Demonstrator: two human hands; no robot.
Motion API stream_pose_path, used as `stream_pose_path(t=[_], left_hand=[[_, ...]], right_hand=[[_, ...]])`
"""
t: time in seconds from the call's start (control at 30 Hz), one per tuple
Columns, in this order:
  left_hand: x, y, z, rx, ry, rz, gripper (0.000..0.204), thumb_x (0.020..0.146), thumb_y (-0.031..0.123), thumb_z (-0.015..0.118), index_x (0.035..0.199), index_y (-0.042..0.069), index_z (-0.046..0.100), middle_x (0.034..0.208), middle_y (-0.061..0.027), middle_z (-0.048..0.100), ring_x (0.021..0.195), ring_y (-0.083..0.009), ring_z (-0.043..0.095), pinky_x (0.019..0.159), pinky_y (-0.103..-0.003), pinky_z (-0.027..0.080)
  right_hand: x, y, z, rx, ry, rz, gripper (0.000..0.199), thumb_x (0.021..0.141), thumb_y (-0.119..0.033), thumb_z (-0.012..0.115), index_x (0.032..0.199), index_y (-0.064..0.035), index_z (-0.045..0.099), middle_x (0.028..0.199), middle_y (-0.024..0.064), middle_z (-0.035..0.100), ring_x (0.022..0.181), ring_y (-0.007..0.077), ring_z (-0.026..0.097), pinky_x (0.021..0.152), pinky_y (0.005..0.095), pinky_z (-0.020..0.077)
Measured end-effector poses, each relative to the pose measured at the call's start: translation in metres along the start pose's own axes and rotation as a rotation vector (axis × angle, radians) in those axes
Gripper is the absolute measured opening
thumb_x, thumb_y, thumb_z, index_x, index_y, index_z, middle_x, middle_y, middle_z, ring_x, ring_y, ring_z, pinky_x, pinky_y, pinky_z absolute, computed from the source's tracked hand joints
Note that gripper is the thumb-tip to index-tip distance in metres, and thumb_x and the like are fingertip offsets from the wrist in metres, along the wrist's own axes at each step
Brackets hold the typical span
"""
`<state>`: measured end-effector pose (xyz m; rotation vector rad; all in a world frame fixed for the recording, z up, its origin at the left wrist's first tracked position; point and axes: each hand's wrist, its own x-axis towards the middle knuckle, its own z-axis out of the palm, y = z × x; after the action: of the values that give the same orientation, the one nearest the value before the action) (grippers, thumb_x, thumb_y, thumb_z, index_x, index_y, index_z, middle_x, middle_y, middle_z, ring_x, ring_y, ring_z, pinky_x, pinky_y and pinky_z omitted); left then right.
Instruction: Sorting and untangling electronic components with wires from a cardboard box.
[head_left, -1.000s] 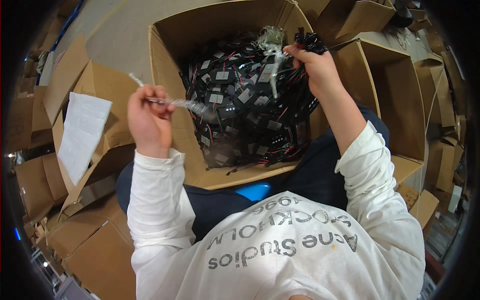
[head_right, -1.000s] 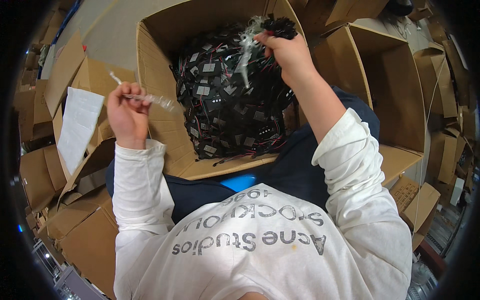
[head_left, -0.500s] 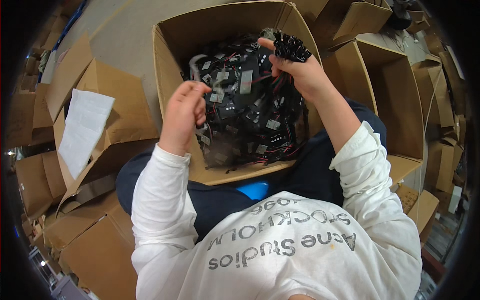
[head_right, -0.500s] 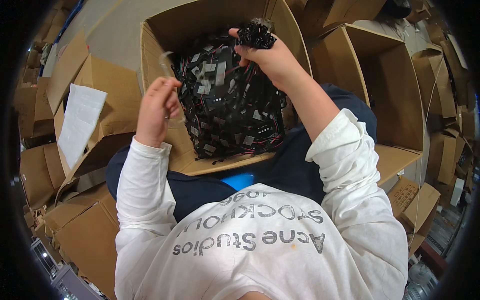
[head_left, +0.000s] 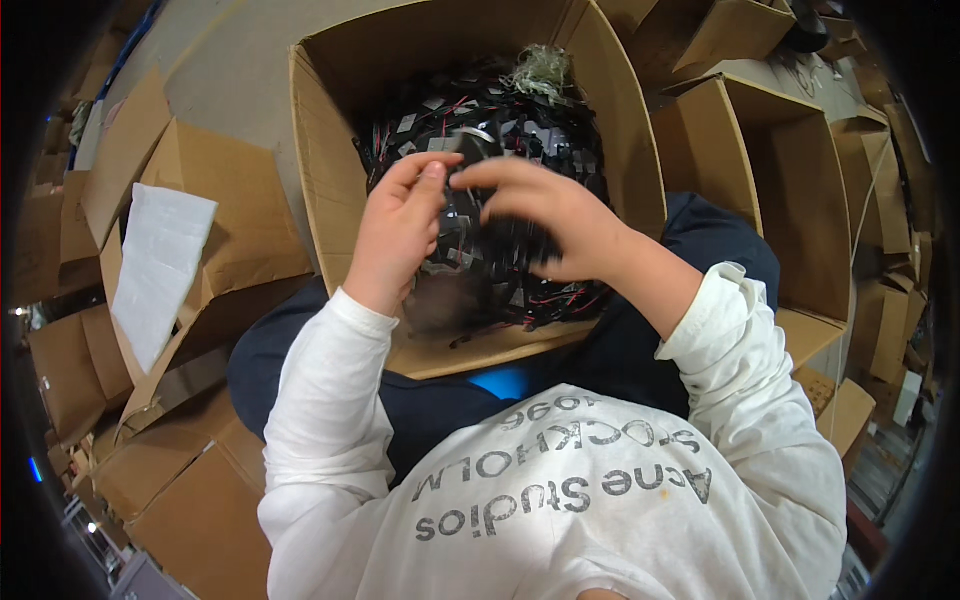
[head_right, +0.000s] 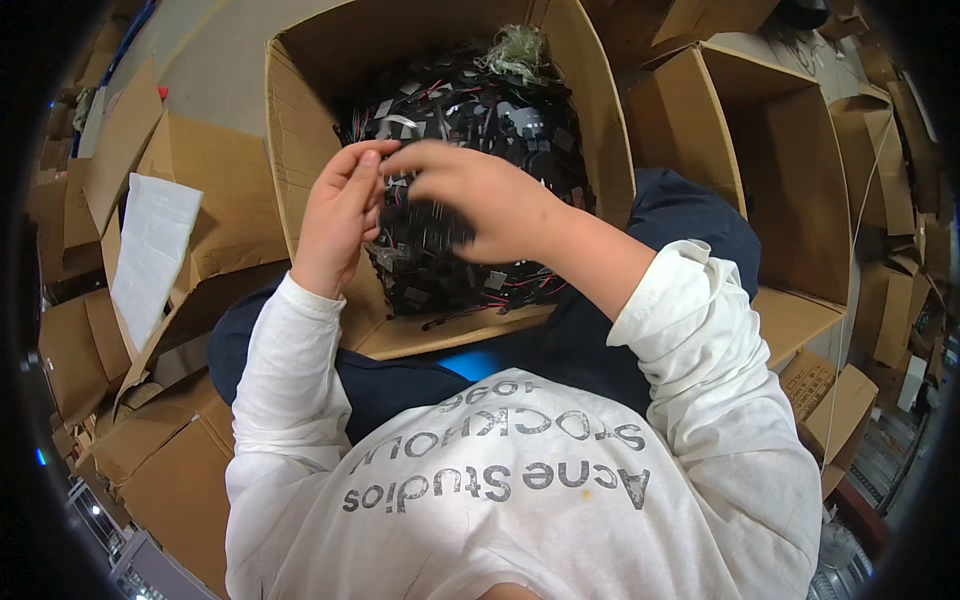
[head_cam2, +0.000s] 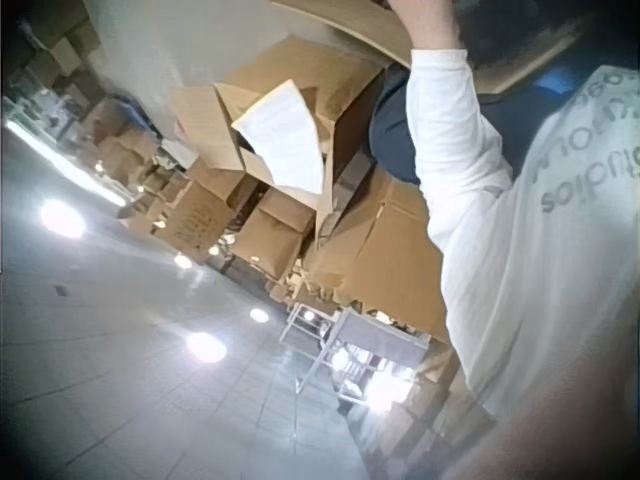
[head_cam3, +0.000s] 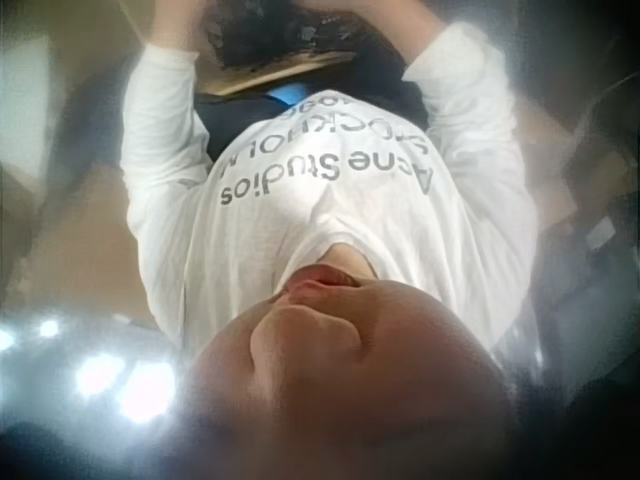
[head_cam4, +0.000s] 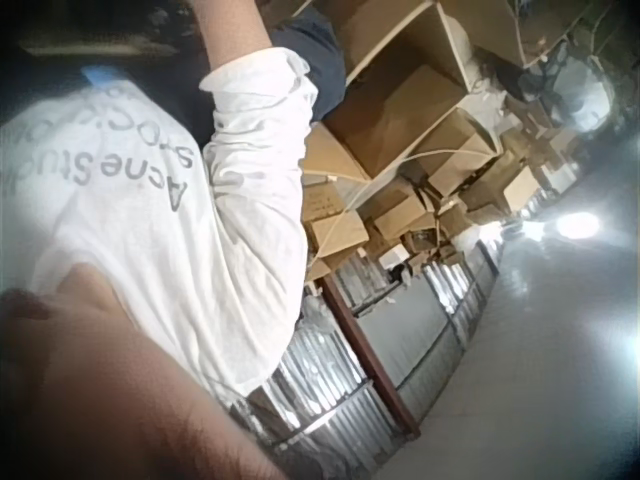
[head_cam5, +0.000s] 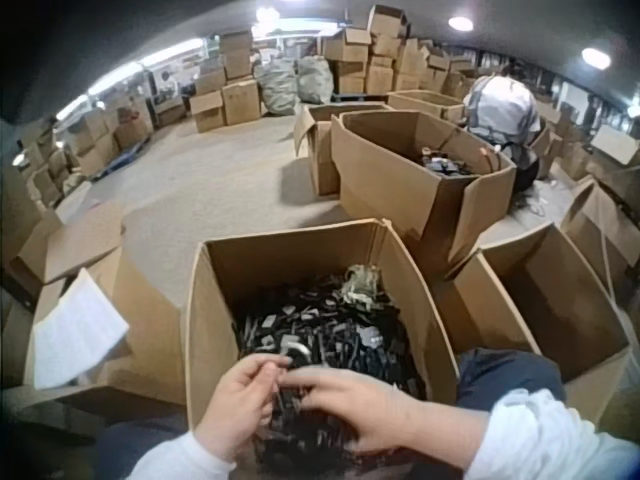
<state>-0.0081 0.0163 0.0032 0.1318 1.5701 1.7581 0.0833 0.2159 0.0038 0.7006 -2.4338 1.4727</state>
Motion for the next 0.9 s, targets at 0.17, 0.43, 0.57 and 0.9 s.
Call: stream_pose_path(t=[0.17,0.43,0.57,0.9], left_hand=[[-0.009,0.014,0.016,-0.08,-0.246,-0.012,0.028,0.104,0.013,0.053,0.127,0.001,0.064,0.108,-0.0028,0.065,0.096,-0.0103,0.06,0.085,-0.025,0.05],[-0.032,0.015,-0.001,0.131,-0.375,-0.134,0.027,0.104,0.013,0.051,0.128,0.003,0.06,0.114,0.0009,0.063,0.094,-0.0046,0.054,0.087,-0.021,0.045],[-0.043,0.027,0.002,0.072,-0.394,-0.11,0.028,0.103,0.014,0.055,0.129,0.006,0.061,0.113,0.0014,0.063,0.088,-0.0049,0.052,0.08,-0.022,0.046],[-0.041,0.011,0.0,0.814,-0.224,0.21,0.029,0.103,0.024,0.058,0.095,-0.002,0.067,0.08,-0.0062,0.065,0.079,-0.0138,0.059,0.076,-0.028,0.048]], right_hand=[[0.007,-0.008,0.017,-0.334,0.059,-0.342,0.025,0.067,-0.011,0.074,0.088,-0.0002,0.064,0.132,0.0152,0.056,0.119,0.0362,0.054,0.106,0.0492,0.0442],[-0.007,-0.024,0.022,-0.504,0.046,-0.261,0.051,0.049,-0.013,0.081,0.098,-0.0118,0.064,0.138,0.0094,0.046,0.115,0.0319,0.046,0.093,0.0438,0.0449],[-0.017,-0.02,0.016,-0.38,0.061,-0.129,0.068,0.044,-0.014,0.086,0.108,-0.0159,0.061,0.135,0.0105,0.045,0.115,0.0322,0.051,0.081,0.0403,0.0523],[-0.008,-0.01,-0.028,-0.784,0.22,0.056,0.05,0.061,-0.028,0.086,0.104,-0.0138,0.065,0.097,0.0011,0.066,0.094,0.0235,0.065,0.071,0.0378,0.0557]])
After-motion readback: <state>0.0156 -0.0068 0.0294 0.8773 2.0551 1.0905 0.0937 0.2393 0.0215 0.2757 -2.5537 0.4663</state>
